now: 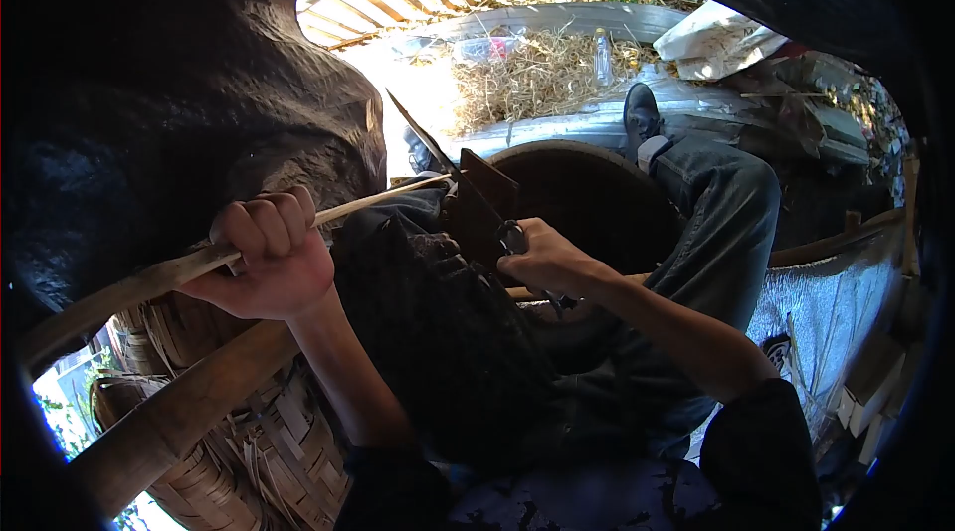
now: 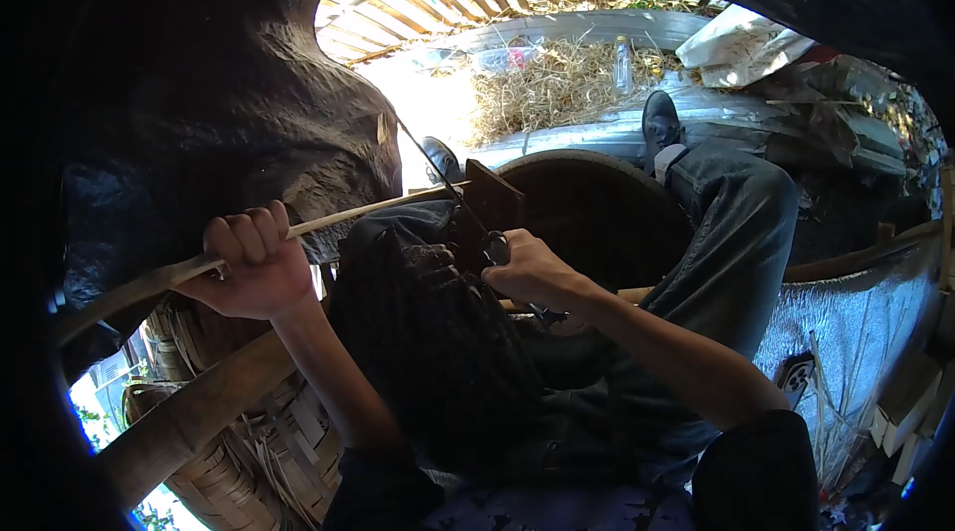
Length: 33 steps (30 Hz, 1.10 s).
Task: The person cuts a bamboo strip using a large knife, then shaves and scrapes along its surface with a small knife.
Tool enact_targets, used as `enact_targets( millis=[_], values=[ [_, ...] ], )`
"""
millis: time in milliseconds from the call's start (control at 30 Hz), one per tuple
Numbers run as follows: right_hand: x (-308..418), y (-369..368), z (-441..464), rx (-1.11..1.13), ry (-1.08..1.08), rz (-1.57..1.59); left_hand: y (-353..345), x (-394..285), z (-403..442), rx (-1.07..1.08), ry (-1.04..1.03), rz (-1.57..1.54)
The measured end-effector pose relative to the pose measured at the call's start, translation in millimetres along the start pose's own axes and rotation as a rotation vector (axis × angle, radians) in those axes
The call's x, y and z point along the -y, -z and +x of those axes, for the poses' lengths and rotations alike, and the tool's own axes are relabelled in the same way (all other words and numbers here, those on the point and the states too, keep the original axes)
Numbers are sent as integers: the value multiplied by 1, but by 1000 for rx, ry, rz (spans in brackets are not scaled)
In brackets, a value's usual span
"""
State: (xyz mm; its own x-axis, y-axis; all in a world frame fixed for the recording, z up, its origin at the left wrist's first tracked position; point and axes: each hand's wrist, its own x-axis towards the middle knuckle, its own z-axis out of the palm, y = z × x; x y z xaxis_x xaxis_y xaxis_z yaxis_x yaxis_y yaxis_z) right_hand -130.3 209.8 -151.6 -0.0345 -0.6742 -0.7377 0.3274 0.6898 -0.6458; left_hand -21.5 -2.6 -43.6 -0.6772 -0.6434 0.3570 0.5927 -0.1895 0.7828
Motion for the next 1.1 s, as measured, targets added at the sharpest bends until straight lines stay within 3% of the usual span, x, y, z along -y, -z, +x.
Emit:
enact_targets(
  millis=[100,233,300,400,533,633,733,900,1100],
  values=[
    [9,-7,-15,-103,181,-21,3,1,2,-100,-41,10],
    [3,-16,-11,-108,68,81,0,1,6,-192,-97,108],
    [-7,-6,12,10,30,-46,-5,2,4,-241,-106,144],
    [19,8,4,7,-17,-36,-14,4,2,-336,-125,191],
    [30,5,-6,-58,58,-18,-16,9,5,-421,-184,157],
    [16,-9,-5,-73,205,13,-18,11,5,-424,-163,220],
    [-21,-13,23,-78,34,-90,-23,13,5,-429,-126,232],
    [-6,15,17,-51,-31,-51,-23,13,4,-356,-151,211],
    [-8,12,5,8,142,-54,-19,14,8,-382,-159,217]
  ],
)
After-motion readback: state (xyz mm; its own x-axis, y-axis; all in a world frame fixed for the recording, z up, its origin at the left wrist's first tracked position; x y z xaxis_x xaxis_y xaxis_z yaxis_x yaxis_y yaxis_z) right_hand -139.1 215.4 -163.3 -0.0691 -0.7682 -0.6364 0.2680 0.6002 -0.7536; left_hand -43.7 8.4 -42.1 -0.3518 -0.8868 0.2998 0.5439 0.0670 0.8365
